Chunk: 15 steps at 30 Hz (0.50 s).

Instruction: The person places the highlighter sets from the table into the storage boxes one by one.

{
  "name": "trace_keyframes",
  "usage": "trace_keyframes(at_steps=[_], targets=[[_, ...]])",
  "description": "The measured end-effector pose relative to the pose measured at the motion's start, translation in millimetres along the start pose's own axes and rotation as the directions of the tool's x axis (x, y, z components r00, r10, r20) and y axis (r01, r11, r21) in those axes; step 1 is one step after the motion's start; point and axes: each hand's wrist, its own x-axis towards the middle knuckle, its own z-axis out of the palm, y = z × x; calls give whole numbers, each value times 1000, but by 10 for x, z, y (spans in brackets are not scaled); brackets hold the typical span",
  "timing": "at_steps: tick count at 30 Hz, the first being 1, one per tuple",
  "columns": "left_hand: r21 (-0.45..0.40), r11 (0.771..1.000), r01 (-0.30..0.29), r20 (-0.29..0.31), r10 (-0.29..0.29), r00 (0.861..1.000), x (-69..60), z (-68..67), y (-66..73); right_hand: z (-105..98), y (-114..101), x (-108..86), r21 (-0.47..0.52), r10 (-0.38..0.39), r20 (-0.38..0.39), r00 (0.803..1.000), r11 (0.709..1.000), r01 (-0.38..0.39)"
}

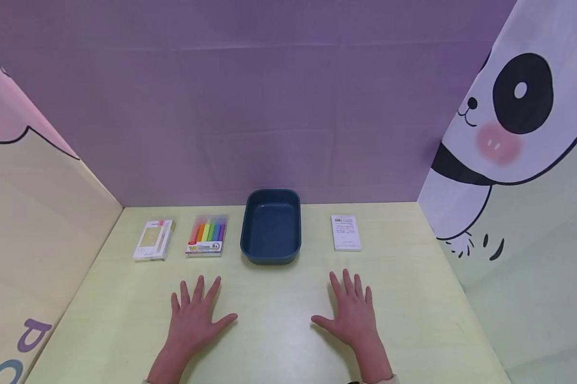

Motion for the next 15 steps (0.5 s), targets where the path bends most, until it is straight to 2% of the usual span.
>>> trace_keyframes(at_steps=[7,15], targets=[[-6,1000,-19,-19,19,1000,68,-34,27,0,-1,29,12,-2,-6,1000,1000,2],[-122,992,-16,-30,12,999,85,-70,108,-13,-8,90,69,-33,-66,997,997,38]])
